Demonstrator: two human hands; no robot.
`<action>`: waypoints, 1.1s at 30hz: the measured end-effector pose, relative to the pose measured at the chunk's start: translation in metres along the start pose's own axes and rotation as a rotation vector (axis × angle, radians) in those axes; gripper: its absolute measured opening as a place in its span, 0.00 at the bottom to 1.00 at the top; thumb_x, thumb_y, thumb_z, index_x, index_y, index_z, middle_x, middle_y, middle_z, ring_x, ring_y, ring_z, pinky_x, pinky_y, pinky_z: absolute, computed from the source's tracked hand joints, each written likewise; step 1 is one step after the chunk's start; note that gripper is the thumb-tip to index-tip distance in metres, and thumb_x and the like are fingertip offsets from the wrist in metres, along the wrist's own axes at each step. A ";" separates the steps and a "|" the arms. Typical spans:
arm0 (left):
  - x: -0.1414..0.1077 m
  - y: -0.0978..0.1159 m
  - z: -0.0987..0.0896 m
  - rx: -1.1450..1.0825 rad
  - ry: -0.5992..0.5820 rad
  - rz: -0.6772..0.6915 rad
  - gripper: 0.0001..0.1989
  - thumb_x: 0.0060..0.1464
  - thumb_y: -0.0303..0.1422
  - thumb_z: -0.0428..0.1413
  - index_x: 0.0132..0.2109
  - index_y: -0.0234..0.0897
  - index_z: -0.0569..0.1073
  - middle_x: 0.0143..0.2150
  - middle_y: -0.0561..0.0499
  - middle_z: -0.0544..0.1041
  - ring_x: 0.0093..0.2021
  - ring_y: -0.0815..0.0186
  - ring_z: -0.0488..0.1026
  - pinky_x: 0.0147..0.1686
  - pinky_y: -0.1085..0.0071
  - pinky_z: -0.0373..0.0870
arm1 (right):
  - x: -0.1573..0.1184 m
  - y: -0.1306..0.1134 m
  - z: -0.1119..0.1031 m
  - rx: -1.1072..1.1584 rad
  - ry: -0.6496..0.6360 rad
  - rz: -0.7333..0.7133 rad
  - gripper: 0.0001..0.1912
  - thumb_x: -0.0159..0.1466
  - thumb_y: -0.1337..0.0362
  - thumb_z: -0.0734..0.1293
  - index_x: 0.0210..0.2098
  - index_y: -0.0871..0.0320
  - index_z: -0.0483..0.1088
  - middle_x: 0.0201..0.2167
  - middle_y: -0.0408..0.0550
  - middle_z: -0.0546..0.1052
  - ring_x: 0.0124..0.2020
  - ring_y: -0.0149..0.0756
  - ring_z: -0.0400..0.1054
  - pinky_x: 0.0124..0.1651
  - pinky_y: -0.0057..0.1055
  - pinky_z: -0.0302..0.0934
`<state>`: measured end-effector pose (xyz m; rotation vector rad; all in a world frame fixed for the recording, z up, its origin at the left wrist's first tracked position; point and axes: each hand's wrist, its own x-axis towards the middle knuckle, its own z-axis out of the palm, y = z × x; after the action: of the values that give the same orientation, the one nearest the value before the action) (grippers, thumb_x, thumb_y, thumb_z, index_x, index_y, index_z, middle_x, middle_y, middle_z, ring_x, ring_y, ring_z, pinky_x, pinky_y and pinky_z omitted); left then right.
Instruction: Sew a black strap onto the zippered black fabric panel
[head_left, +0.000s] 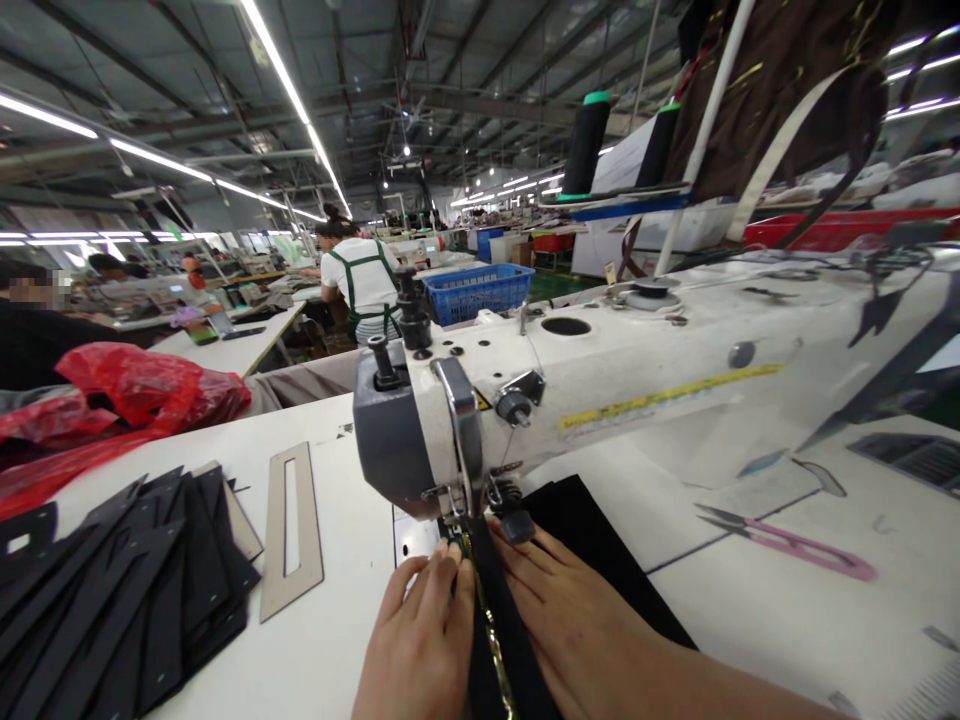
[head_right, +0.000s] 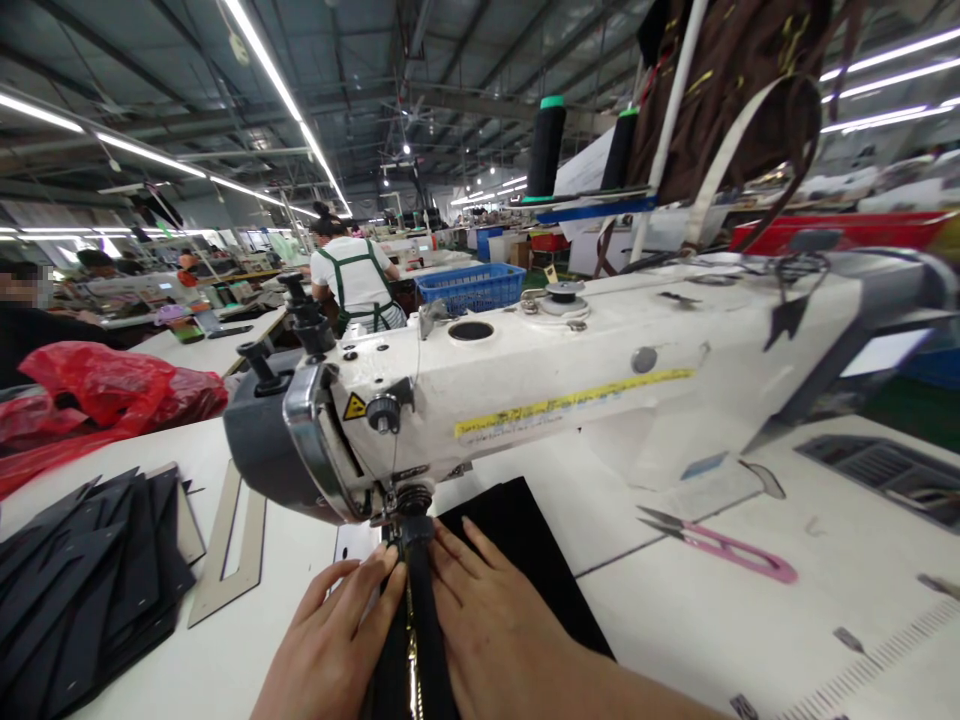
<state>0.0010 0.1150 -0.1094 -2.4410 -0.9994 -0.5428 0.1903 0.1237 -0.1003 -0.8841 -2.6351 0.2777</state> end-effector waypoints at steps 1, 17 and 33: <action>0.000 0.001 0.001 -0.008 0.025 -0.012 0.20 0.61 0.23 0.35 0.44 0.28 0.72 0.43 0.40 0.75 0.43 0.61 0.73 0.43 0.65 0.68 | 0.000 0.000 0.000 0.001 0.007 0.002 0.28 0.59 0.70 0.56 0.60 0.64 0.54 0.60 0.58 0.58 0.63 0.44 0.44 0.63 0.47 0.43; 0.007 0.005 -0.002 -0.101 0.053 -0.083 0.15 0.60 0.23 0.38 0.42 0.24 0.70 0.37 0.39 0.72 0.37 0.60 0.72 0.37 0.64 0.74 | -0.003 -0.002 0.010 -0.102 0.001 0.020 0.27 0.61 0.70 0.56 0.61 0.65 0.53 0.60 0.58 0.57 0.61 0.45 0.49 0.61 0.50 0.47; 0.000 -0.008 0.001 -0.258 -0.101 -0.201 0.14 0.54 0.20 0.45 0.44 0.34 0.71 0.40 0.44 0.73 0.41 0.62 0.72 0.39 0.64 0.75 | -0.008 -0.005 -0.003 0.017 0.148 -0.011 0.23 0.61 0.70 0.57 0.57 0.62 0.59 0.56 0.57 0.64 0.58 0.42 0.55 0.60 0.47 0.50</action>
<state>-0.0045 0.1205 -0.1078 -2.6302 -1.2977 -0.6570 0.1949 0.1155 -0.0981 -0.8511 -2.4969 0.2227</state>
